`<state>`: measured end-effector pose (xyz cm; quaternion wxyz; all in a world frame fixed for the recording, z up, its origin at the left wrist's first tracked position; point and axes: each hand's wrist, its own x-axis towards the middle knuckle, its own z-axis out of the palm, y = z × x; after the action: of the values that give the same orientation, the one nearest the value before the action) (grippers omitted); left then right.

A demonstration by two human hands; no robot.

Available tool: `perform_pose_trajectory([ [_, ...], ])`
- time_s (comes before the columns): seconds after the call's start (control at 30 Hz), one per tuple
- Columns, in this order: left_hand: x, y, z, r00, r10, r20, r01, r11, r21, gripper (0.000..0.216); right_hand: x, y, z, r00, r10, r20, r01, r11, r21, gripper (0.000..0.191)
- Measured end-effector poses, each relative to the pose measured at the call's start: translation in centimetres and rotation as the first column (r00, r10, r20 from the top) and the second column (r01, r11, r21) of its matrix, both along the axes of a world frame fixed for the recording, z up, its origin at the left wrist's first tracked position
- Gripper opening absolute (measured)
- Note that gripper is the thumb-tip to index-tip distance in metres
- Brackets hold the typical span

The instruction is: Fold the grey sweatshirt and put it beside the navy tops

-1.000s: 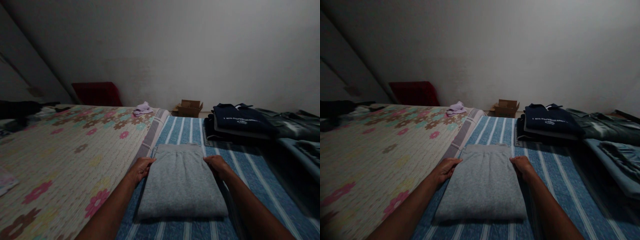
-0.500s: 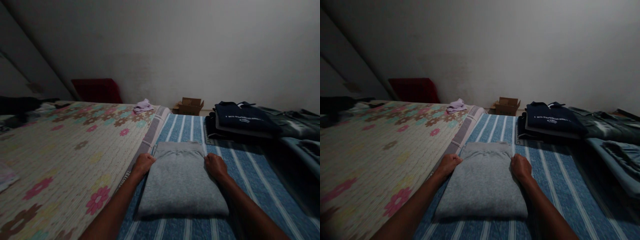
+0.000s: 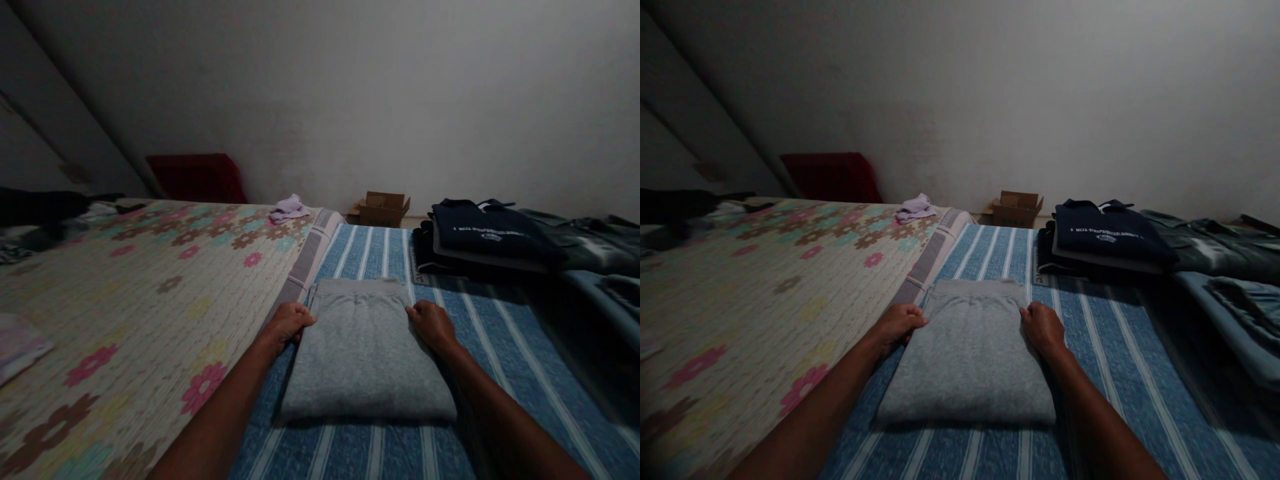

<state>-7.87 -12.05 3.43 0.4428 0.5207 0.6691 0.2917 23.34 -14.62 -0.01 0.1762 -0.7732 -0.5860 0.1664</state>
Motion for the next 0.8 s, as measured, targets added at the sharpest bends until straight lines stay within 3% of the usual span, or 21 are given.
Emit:
perform_pose_trajectory([
  [0.33, 0.1, 0.5, -1.7, 0.993, 0.018, -0.118, -0.01, 0.998, 0.062, 0.013, 0.0, -0.1, 0.6, 0.995, 0.001, 0.1, 0.006, 0.997, -0.072, 0.028],
  [0.5, 0.2, 0.4, -1.9, 0.966, 0.024, -0.259, 0.008, 0.992, 0.124, 0.011, -0.7, -2.1, 2.8, 0.984, 0.002, 0.18, 0.005, 0.999, -0.039, 0.031],
  [0.6, 0.2, 0.1, -1.4, 0.935, 0.037, -0.352, 0.028, 0.984, 0.176, 0.012, -2.3, -5.2, 4.5, 0.958, 0.153, 0.243, -0.176, 0.981, 0.076, 0.028],
  [0.7, 0.7, -0.9, -0.2, 0.898, 0.05, -0.437, 0.064, 0.968, 0.244, 0.014, -4.5, -8.6, 5.2, 0.855, 0.442, 0.27, -0.494, 0.852, 0.17, 0.026],
  [0.8, 2.2, -3.0, 1.0, 0.872, 0.034, -0.489, 0.145, 0.935, 0.323, 0.017, -6.5, -10.7, 4.6, 0.767, 0.57, 0.294, -0.634, 0.743, 0.214, 0.044],
])
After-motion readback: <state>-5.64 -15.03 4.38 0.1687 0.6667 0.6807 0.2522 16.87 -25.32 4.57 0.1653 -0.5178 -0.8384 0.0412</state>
